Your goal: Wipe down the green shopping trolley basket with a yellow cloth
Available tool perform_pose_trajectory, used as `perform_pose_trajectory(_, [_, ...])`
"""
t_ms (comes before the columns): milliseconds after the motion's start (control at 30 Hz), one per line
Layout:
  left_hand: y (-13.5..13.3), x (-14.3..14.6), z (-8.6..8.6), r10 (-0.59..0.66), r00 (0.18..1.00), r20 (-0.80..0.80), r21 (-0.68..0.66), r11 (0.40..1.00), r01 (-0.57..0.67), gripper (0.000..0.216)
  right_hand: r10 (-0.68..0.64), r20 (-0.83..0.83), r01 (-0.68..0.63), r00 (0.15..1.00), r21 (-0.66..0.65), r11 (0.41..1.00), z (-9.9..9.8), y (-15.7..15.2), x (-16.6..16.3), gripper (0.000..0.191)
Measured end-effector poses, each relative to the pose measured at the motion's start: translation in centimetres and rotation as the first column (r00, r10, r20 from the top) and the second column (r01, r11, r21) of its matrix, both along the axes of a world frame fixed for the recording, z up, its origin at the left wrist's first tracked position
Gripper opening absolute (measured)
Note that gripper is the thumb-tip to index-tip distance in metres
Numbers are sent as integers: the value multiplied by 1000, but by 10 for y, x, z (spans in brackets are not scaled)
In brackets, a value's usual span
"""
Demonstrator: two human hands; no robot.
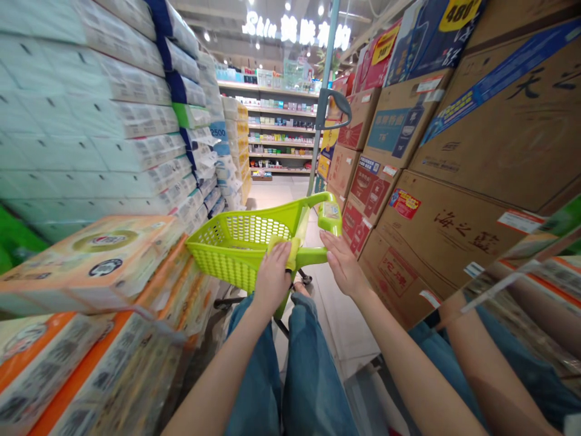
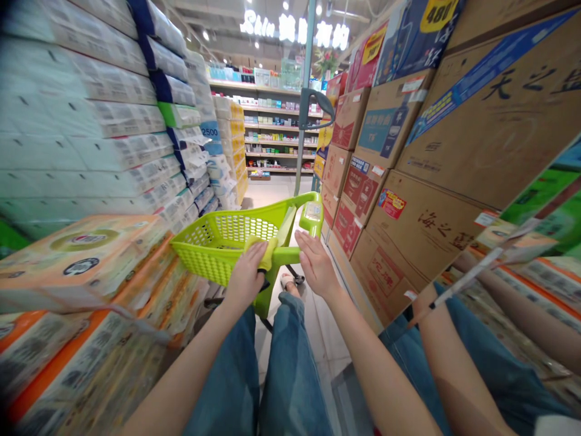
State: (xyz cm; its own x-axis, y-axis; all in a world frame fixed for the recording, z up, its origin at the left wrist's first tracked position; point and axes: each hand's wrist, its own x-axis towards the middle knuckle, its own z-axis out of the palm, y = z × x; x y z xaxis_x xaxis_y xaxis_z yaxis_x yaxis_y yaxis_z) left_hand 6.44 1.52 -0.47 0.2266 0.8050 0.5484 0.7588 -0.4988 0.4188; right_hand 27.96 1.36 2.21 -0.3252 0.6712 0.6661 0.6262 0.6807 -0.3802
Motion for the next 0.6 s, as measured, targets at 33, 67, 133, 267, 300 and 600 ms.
perform_pose_trajectory(33, [5, -16, -8, 42, 999, -9, -13, 999, -42, 74, -3, -2, 3, 1000, 3, 1000, 0, 0, 0, 49])
perform_pose_trajectory(67, [11, -33, -16, 96, 995, -24, -29, 995, -97, 73, -6, -5, 6, 1000, 5, 1000, -1, 1, 0, 49])
perform_pose_trajectory(133, [22, -64, -28, 200, 978, -58, -48, 978, -203, 70, -9, -13, 9, 1000, 10, 1000, -2, 2, -1, 49])
perform_pose_trajectory(267, [37, -90, -32, 268, 960, -78, -72, 959, -273, 65, -5, -36, 6, 999, 27, 1000, -3, 2, -2, 48])
perform_pose_trajectory(300, [37, -84, -28, 256, 963, -80, -76, 962, -262, 63, -6, -40, 7, 999, 28, 1000, -3, 2, -3, 48])
perform_pose_trajectory(600, [-11, 52, 47, -125, 982, -141, 12, 992, 128, 66, -24, -21, 24, 999, 1, 1000, -2, 1, -3, 48])
